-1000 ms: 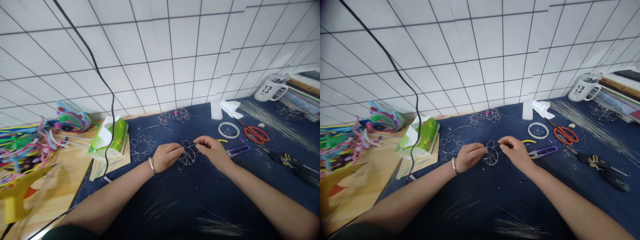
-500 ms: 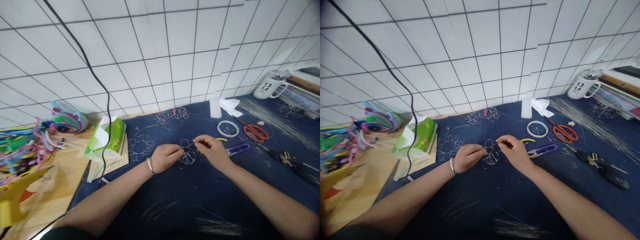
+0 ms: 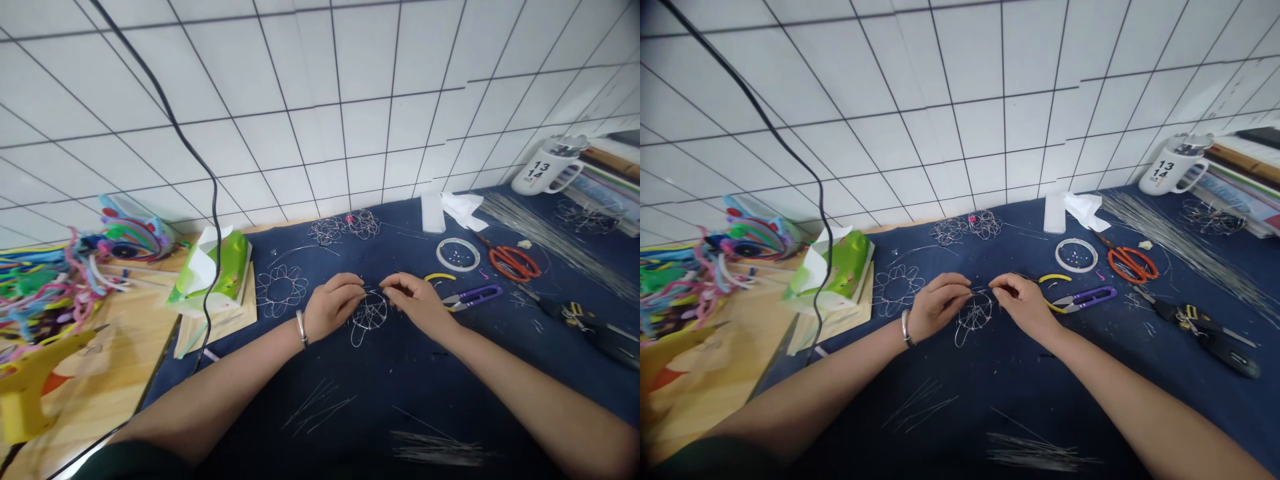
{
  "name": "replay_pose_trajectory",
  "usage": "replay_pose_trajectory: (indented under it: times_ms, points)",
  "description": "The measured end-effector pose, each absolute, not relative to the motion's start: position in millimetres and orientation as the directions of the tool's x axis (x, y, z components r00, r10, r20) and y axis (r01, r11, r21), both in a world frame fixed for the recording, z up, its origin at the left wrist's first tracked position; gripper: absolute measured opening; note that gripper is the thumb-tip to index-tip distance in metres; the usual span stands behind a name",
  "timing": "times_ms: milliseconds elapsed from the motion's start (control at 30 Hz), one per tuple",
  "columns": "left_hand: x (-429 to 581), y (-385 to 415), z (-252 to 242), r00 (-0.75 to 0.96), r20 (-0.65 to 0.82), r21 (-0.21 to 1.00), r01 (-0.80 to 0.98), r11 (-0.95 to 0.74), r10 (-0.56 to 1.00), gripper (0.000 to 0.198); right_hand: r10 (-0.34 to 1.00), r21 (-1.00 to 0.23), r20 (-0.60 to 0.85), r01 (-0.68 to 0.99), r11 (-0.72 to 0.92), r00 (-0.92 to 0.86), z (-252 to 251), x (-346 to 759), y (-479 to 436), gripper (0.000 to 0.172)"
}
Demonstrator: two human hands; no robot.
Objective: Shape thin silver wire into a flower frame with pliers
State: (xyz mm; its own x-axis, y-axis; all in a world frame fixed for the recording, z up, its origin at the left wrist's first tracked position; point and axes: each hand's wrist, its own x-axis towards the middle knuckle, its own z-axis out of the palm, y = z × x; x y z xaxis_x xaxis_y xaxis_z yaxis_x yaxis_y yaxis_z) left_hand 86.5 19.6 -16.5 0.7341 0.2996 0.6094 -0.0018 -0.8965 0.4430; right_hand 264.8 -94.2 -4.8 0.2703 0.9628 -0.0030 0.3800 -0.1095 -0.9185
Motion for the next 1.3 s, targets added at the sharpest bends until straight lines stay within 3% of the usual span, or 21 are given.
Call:
replay_pose_trajectory:
  times_ms: [567,800,1067,1167,1300]
  points:
    - [85.5,22.2,-25.2,0.727,0.634,0.358,0.026,-0.933,0.264,0.015,0.975,-0.95,0.013,0.306,-0.057,0.223,-3.3,263.2,-94.7,0.019]
    - [85.0,23.5,-25.0,0.744,0.637,0.275,0.029,-0.961,0.205,0.014,0.938,-0.927,0.163,0.372,0.04,0.307,-4.0,262.9,-97.0,0.013]
    - [86.3,23.8,-26.0,0.739,0.622,0.322,0.058,-0.945,0.257,0.014,0.917,-0.924,0.222,0.371,0.09,0.33,-4.5,259.7,-98.3,0.018]
    - [87.1,23.6,-25.3,0.733,0.61,0.358,0.084,-0.93,0.301,0.013,0.902,-0.871,0.289,0.48,0.109,0.32,-1.1,256.8,-101.1,0.021]
    - [88.0,22.8,-23.6,0.711,0.613,0.403,0.094,-0.91,0.345,0.013,0.863,-0.657,0.489,0.704,0.27,0.125,-0.3,252.6,-102.8,0.018]
